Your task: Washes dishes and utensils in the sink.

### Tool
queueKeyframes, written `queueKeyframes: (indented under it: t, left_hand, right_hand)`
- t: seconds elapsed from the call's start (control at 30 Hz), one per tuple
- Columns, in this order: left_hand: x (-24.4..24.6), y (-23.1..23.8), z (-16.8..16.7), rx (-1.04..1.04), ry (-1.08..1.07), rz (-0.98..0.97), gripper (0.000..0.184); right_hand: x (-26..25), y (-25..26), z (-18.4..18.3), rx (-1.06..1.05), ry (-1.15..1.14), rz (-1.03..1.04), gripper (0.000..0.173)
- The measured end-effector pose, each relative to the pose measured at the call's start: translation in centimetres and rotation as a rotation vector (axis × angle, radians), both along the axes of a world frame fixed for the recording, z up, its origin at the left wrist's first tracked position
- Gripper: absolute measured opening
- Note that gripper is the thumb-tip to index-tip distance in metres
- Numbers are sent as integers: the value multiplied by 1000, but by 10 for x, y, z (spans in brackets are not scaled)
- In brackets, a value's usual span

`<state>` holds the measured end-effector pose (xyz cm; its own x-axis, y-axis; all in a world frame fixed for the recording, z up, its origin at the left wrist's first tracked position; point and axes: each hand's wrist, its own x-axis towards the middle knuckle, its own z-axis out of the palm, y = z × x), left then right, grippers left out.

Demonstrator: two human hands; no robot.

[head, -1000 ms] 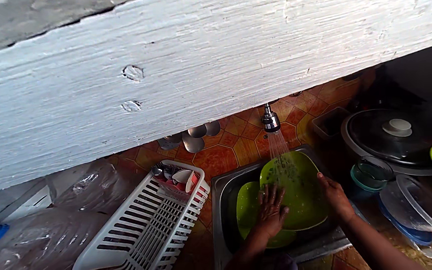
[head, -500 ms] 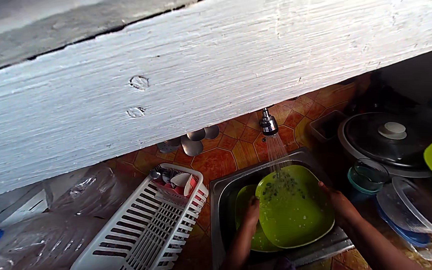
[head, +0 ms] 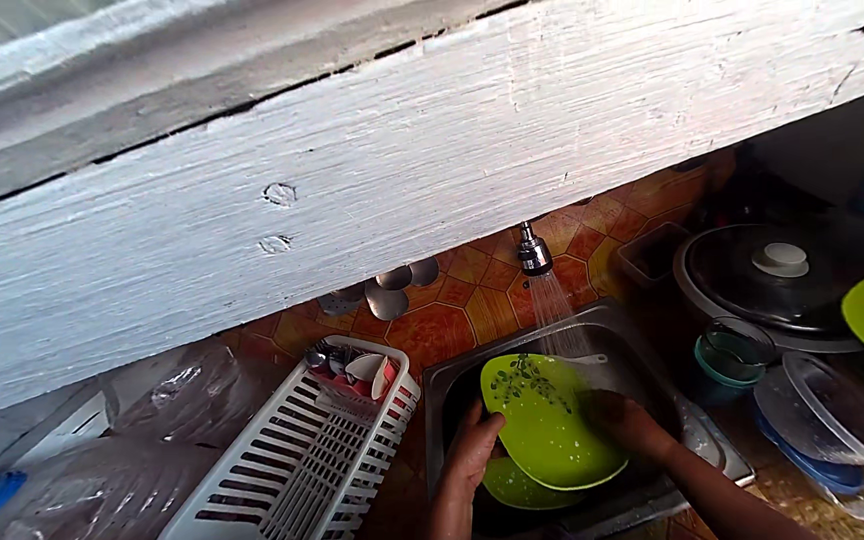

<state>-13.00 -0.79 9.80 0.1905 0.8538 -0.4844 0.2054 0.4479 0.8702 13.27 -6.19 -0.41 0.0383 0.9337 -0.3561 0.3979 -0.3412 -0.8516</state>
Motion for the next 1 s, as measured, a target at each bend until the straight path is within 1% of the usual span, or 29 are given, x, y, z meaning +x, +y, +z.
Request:
queueKeyframes:
  t: [0.03, 0.07, 0.1, 0.17, 0.2, 0.23, 0.27, 0.3, 0.33, 0.37, 0.4, 0.43, 0.47, 0.53, 0.6, 0.63, 0.7, 0.77, 0.83, 0.93, 1.0]
  left_hand:
    - [1, 1, 4, -10, -10, 35, 45]
    - [1, 3, 7, -24, -24, 69, 41]
    - [3, 6, 10, -43, -46, 104, 37]
    - [6, 13, 13, -97, -84, 160, 31]
    - [7, 18, 14, -132, -98, 171, 29]
    - [9, 22, 14, -169, -111, 172, 27]
    - [12, 26, 14, -202, -121, 170, 27]
    - [15, 28, 14, -221, -117, 155, 26]
    - [20, 29, 14, -220, -98, 133, 31]
    - [26, 31, 15, -199, -62, 107, 41]
    - [33, 33, 15, -145, 4, 85, 52]
    - [39, 35, 16, -55, 84, 59, 59]
    - [44, 38, 13, 63, 155, 22, 58]
    - [55, 49, -4, 346, 287, -57, 54]
    - [70, 58, -16, 535, 399, -123, 61]
    - [80, 61, -21, 592, 446, -138, 62]
    - [99, 61, -30, 692, 525, -130, 57]
    - [114, 59, -34, 782, 612, -142, 53]
    - [123, 56, -37, 821, 669, -185, 55]
    - [130, 48, -47, 875, 655, -277, 57]
    - [132, 40, -54, 969, 610, -328, 57]
  right_hand:
    - [-2, -5, 9, 66, -72, 82, 44]
    - [-4, -11, 17, 156, -86, 148, 43]
    - [-6, -18, 24, 266, -39, 215, 46]
    - [-8, -28, 37, 437, 77, 389, 61]
    - [-10, -30, 40, 521, 65, 454, 66]
    - [-12, -32, 41, 602, 5, 477, 63]
    - [-15, -33, 39, 680, -76, 449, 51]
    - [-17, -34, 33, 772, -144, 376, 38]
    - [-18, -34, 29, 820, -149, 297, 30]
    - [-17, -33, 28, 836, -111, 219, 27]
    - [-16, -32, 28, 817, -45, 139, 27]
    - [-15, -32, 32, 771, 49, 43, 28]
    - [-14, -31, 38, 715, 158, -53, 26]
    - [-9, -29, 54, 576, 362, -205, 17]
    - [-10, -25, 65, 457, 535, -341, 17]
    - [-12, -22, 67, 414, 612, -398, 19]
    - [-17, -18, 70, 332, 730, -477, 21]
    - [-21, -16, 70, 269, 808, -524, 22]
    - [-25, -13, 68, 231, 845, -578, 23]
    - [-29, -8, 69, 183, 854, -627, 25]
    - [-31, -2, 70, 161, 876, -660, 30]
